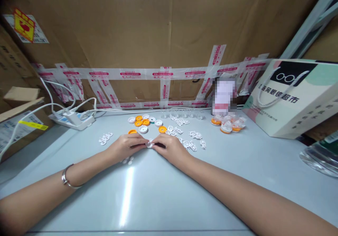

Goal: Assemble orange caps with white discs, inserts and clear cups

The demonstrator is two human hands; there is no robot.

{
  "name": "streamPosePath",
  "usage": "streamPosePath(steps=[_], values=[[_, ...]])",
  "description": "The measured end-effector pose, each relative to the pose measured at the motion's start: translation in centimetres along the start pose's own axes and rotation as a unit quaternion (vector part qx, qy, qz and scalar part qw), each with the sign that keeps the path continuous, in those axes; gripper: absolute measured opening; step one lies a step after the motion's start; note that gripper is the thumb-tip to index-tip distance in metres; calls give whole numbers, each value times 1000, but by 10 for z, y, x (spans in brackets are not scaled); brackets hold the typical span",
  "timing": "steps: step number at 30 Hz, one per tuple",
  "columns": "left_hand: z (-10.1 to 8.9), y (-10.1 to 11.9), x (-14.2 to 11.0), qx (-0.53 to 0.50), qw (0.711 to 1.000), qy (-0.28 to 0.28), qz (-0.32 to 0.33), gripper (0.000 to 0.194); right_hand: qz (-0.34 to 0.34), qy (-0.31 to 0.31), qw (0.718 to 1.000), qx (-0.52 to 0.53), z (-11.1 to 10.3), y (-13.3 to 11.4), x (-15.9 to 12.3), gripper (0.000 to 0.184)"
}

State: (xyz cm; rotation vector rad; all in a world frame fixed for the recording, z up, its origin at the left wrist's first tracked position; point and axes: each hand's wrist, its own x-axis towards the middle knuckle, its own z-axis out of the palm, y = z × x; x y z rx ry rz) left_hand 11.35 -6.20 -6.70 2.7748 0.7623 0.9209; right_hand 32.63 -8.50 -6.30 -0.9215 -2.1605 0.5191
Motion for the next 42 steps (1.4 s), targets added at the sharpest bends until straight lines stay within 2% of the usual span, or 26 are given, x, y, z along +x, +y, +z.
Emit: streamPosePath(steps=[10,30,33,39,42], values=[[-1,3,0,4,1000,-3,3,20,25,-9,1000,3,0,-1,1,20],[-1,4,1,4,1000,-19,10,21,14,-9,1000,-24,1,0,0,15],[-2,5,1,-21,1000,-17,-12,18,20,-10,1000,-20,0,-2,0,16],[0,9,6,-112,984,19,-138,13,13,-6,1000,-28,2,0,-1,11],[3,9,8,-140,977,27,-161,11,-5,-10,1000,-26,2,3,-1,11]])
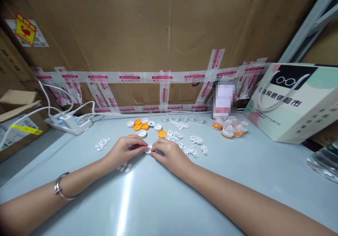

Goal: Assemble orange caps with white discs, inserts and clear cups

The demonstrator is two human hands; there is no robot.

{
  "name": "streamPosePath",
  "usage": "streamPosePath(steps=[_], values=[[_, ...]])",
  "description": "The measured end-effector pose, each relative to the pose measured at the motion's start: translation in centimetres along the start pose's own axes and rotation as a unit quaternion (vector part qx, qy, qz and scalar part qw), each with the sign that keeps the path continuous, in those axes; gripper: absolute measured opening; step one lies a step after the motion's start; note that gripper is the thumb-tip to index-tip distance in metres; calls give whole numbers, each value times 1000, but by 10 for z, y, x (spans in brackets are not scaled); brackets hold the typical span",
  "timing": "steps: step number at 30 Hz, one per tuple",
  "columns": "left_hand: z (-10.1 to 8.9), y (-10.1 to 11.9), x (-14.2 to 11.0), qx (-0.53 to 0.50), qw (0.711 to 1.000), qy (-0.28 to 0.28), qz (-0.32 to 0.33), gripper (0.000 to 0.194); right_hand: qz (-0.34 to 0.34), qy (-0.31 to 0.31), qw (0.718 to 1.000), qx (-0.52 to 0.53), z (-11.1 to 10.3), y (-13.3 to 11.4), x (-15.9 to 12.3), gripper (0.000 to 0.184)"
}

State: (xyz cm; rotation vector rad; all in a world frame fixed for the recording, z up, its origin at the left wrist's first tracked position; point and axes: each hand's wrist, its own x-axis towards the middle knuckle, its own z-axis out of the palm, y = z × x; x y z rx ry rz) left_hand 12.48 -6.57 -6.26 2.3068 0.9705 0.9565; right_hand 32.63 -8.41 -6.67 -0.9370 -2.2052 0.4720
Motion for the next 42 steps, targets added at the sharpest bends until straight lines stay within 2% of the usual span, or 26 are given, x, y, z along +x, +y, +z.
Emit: streamPosePath(steps=[9,14,19,22,31,35,39,42], values=[[5,-1,2,0,1000,8,30,12,-26,-7,999,-34,1,-1,-1,15],[6,-1,2,62,993,14,95,14,-21,-6,999,-40,2,-1,-1,15],[0,1,1,213,954,12,211,19,-26,2,999,-28,3,0,-1,15],[-5,4,0,260,931,9,256,18,-30,8,999,-19,3,0,-1,15],[-7,12,1,317,900,-9,300,15,-44,5,998,-34,3,0,-3,16],[-9,10,2,321,887,-40,329,17,-48,-2,998,-45,3,0,-3,18],[-14,6,0,285,909,-64,299,21,-47,-4,998,-51,3,0,-3,18],[-20,1,-1,242,933,-47,262,21,-47,-2,998,-34,2,1,-4,19]])
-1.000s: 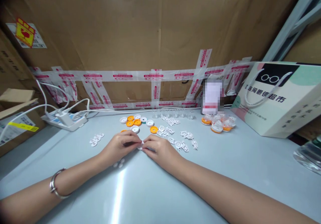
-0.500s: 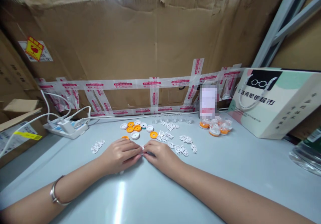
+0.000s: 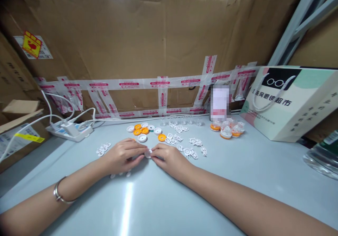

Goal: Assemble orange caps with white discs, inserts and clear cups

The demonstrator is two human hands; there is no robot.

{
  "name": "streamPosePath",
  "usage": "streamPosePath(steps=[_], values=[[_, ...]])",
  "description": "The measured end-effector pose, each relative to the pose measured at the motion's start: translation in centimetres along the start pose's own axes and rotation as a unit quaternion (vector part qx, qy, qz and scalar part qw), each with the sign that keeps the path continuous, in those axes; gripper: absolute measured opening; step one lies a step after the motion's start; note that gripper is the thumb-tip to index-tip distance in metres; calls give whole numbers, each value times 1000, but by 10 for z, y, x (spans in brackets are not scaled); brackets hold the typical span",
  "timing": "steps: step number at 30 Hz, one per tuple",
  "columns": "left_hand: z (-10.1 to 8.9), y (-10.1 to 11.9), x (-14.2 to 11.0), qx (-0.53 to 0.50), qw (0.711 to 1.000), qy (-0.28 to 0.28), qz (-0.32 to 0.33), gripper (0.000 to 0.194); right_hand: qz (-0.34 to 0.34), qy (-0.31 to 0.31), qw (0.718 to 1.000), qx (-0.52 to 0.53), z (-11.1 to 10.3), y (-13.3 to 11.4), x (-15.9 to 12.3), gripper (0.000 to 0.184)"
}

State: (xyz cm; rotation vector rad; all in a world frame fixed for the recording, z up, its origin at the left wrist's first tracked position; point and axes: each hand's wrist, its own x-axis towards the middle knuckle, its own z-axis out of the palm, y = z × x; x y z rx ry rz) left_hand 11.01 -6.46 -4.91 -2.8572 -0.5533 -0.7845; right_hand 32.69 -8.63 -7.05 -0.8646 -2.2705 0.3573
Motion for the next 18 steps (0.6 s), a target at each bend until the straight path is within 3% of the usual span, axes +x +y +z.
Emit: streamPosePath(steps=[5,11,18], values=[[0,-7,-5,-25,1000,-4,-12,20,6,16,999,32,1,1,0,18],[2,-5,-4,-48,999,-18,-15,22,66,11,998,17,-2,-6,2,16],[2,-4,-5,-53,998,-36,-19,27,54,0,998,14,-3,-7,2,17]])
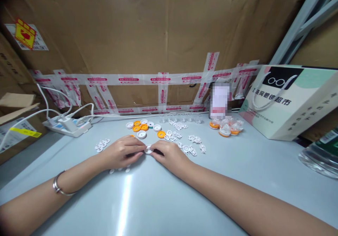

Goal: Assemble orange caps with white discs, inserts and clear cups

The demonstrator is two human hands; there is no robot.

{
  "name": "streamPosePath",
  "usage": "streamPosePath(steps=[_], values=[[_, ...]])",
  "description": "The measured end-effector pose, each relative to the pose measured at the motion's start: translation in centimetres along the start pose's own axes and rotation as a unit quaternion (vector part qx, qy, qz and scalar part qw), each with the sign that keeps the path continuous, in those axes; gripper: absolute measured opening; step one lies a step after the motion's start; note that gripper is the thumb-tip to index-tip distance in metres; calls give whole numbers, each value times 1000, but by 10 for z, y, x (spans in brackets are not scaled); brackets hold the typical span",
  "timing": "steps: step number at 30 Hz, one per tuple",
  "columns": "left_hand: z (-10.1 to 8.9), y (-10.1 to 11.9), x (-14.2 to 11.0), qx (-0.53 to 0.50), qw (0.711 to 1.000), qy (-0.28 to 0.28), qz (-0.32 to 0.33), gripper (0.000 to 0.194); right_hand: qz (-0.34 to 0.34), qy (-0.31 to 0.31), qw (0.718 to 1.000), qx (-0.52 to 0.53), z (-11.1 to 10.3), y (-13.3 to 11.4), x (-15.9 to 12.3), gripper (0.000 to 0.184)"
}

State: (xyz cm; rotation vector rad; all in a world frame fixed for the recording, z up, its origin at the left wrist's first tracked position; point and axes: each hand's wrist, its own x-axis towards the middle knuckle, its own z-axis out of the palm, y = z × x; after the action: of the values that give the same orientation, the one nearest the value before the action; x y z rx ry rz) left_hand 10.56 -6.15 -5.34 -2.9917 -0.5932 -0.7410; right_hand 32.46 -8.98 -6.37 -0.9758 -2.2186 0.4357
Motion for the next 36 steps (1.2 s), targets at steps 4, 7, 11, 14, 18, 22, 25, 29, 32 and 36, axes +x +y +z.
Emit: streamPosePath(steps=[4,7,11,14,18,22,25,29,32,36], values=[[1,0,-1,8,1000,-14,-6,28,-2,-3,1000,-2,0,1,0,17],[1,0,-1,14,1000,-23,-8,28,-3,-4,1000,-4,0,1,2,17],[0,1,0,18,999,-27,-14,29,1,-2,1000,-10,1,0,2,17],[0,1,0,17,999,-31,-22,30,5,2,1000,-13,1,1,3,17],[1,0,0,18,999,-31,-25,30,3,1,1000,-22,1,2,3,18],[1,0,0,22,999,-26,-23,29,-9,-2,999,-40,2,3,3,19],[2,-1,0,23,999,-27,-25,29,-13,-5,999,-48,2,3,2,20],[2,-1,0,25,999,-28,-20,29,-20,-2,998,-58,3,3,3,20],[2,0,1,31,999,-34,-16,28,-24,-5,998,-66,4,2,3,19],[0,3,3,43,998,-45,-24,27,-34,-22,995,-91,3,1,3,19]])
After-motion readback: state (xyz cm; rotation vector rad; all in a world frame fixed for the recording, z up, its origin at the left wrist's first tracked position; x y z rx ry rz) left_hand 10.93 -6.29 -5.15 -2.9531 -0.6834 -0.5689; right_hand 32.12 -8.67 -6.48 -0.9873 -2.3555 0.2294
